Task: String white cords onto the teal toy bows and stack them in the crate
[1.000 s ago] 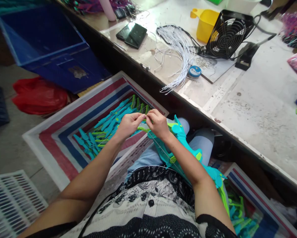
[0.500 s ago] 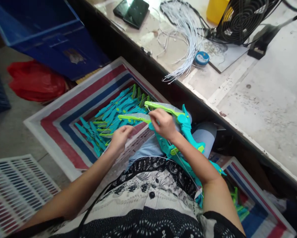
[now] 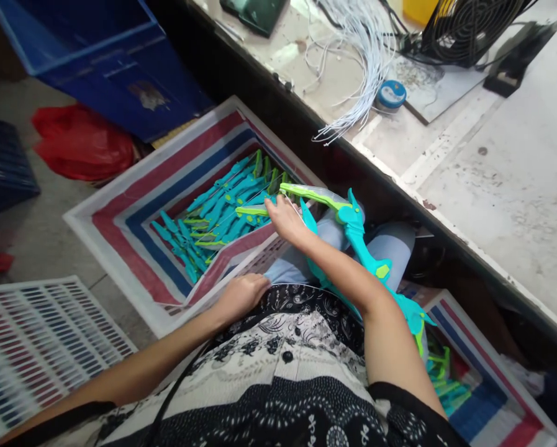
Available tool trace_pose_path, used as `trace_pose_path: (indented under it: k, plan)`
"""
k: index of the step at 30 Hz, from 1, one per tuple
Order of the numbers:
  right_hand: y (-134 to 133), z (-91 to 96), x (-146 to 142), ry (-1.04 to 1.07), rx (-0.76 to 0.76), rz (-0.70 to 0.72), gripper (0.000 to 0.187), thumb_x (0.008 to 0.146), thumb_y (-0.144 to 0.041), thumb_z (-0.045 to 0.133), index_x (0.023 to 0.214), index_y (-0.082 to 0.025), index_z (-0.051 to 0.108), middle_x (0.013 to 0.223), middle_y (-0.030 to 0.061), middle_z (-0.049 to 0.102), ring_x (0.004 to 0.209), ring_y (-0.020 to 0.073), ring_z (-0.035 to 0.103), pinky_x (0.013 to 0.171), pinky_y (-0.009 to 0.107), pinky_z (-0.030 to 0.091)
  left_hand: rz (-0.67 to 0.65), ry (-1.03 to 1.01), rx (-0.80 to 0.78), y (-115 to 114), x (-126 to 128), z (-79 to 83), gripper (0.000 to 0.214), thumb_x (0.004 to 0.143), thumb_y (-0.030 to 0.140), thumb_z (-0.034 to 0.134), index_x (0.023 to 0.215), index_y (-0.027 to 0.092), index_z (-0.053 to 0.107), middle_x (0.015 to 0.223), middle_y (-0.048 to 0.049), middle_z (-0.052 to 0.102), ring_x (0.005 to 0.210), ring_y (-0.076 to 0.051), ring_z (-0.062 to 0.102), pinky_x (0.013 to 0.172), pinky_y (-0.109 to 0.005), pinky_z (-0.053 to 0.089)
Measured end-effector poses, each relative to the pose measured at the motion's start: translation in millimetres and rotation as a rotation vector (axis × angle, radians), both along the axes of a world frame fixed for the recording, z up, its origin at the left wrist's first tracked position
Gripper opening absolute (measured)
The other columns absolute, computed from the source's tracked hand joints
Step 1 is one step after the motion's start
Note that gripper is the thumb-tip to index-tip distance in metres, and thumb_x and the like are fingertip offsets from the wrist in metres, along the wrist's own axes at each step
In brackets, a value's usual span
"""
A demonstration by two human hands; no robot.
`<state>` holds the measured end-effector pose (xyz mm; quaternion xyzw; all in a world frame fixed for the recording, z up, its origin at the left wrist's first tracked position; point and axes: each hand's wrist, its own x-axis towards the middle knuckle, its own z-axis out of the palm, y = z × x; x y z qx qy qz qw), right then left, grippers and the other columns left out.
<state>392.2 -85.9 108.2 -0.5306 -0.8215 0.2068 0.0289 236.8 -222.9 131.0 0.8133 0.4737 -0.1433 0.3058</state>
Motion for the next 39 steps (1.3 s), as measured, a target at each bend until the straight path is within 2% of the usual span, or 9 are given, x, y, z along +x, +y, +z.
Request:
trace_pose_path:
  k: [5, 9, 15, 19, 23, 26, 32, 36, 39]
  plan:
    - [6, -5.9, 6, 0.058, -0.040, 0.013, 0.044, 0.089, -0.008, 0.045, 0.130, -0.020, 0.056, 0.114, 0.0123, 0.053, 0.100, 0.0214, 0.056, 0.087, 0.033, 0.047, -0.040, -0.044, -0.072, 2, -1, -4.5, 0.015, 0.091, 0.029, 0.055, 0.089, 0.018, 0.065, 0.089, -0.0102, 0.072, 0.086, -0.025, 0.068, 0.069, -0.029, 0.045]
    - [6, -6.9, 4, 0.123, -0.077, 0.039, 0.045, 0.087, -0.007, 0.046, 0.129, -0.019, 0.057, 0.114, 0.0120, 0.052, 0.101, 0.0219, 0.055, 0.089, 0.033, 0.045, 0.040, -0.144, -0.148, 11, -2, -5.3, 0.017, 0.088, 0.021, 0.054, 0.075, 0.018, 0.063, 0.077, -0.0070, 0.070, 0.077, -0.021, 0.066, 0.067, -0.026, 0.041]
    - [13, -17.8, 3, 0.304, -0.136, 0.060, 0.049, 0.081, -0.009, 0.056, 0.129, -0.017, 0.058, 0.112, 0.0098, 0.054, 0.101, 0.0215, 0.056, 0.091, 0.035, 0.046, 0.437, -0.482, -0.721, 44, -9, 4.6, 0.037, 0.082, 0.048, 0.059, 0.062, 0.016, 0.063, 0.055, -0.0012, 0.059, 0.052, -0.013, 0.051, 0.053, -0.024, 0.036]
    - [19, -30.1, 8, 0.479, -0.181, 0.041, 0.053, 0.078, -0.013, 0.065, 0.130, -0.017, 0.059, 0.108, 0.0079, 0.057, 0.100, 0.0197, 0.057, 0.094, 0.035, 0.046, 0.649, -0.935, -0.710, 59, 7, 20.9, 0.029, 0.072, 0.039, 0.073, 0.055, 0.016, 0.066, 0.086, -0.0075, 0.071, 0.080, -0.017, 0.062, 0.073, -0.028, 0.047]
    - [21, -40.1, 16, 0.729, -0.315, 0.017, 0.054, 0.075, -0.018, 0.071, 0.128, -0.016, 0.062, 0.107, 0.0057, 0.063, 0.096, 0.0176, 0.058, 0.092, 0.033, 0.047, 0.939, -1.460, -1.050, 53, 32, 36.1, 0.045, 0.073, 0.039, 0.075, 0.044, 0.016, 0.049, 0.066, -0.0033, 0.064, 0.074, -0.017, 0.065, 0.080, -0.034, 0.054]
    - [20, -44.7, 21, 0.945, -0.470, 0.007, 0.055, 0.072, -0.022, 0.073, 0.126, -0.015, 0.063, 0.109, 0.0049, 0.067, 0.098, 0.0185, 0.060, 0.092, 0.033, 0.049, 1.039, -1.557, -1.211, 40, 47, 38.3, 0.033, 0.069, 0.036, 0.082, 0.058, 0.015, 0.059, 0.058, 0.0015, 0.058, 0.060, -0.013, 0.061, 0.068, -0.030, 0.056]
    - [15, -49.0, 24, 1.173, -0.641, -0.109, 0.059, 0.064, -0.029, 0.080, 0.120, -0.017, 0.066, 0.108, 0.0039, 0.070, 0.097, 0.0189, 0.063, 0.087, 0.032, 0.052, 1.164, -1.460, -1.122, 29, 54, 37.5, 0.052, 0.062, 0.026, 0.088, 0.108, 0.017, 0.068, 0.066, 0.0008, 0.067, 0.058, -0.010, 0.062, 0.053, -0.018, 0.047]
    - [12, -47.3, 26, 1.242, -0.748, -0.215, 0.065, 0.059, -0.032, 0.083, 0.120, -0.018, 0.067, 0.110, 0.0042, 0.071, 0.087, 0.0167, 0.065, 0.075, 0.027, 0.054, 1.177, -1.442, -0.976, 37, 44, 44.7, 0.037, 0.060, 0.032, 0.089, 0.084, 0.013, 0.068, 0.056, 0.0010, 0.062, 0.044, -0.004, 0.048, 0.045, -0.014, 0.036]
    - [9, -42.4, 27, 1.287, -0.808, -0.274, 0.064, 0.057, -0.032, 0.083, 0.118, -0.019, 0.068, 0.111, 0.0035, 0.071, 0.084, 0.0152, 0.065, 0.072, 0.025, 0.053, 1.295, -1.408, -0.708, 55, 26, 47.0, 0.034, 0.059, 0.032, 0.089, 0.069, 0.013, 0.063, 0.049, 0.0038, 0.053, 0.042, -0.003, 0.040, 0.042, -0.013, 0.029]
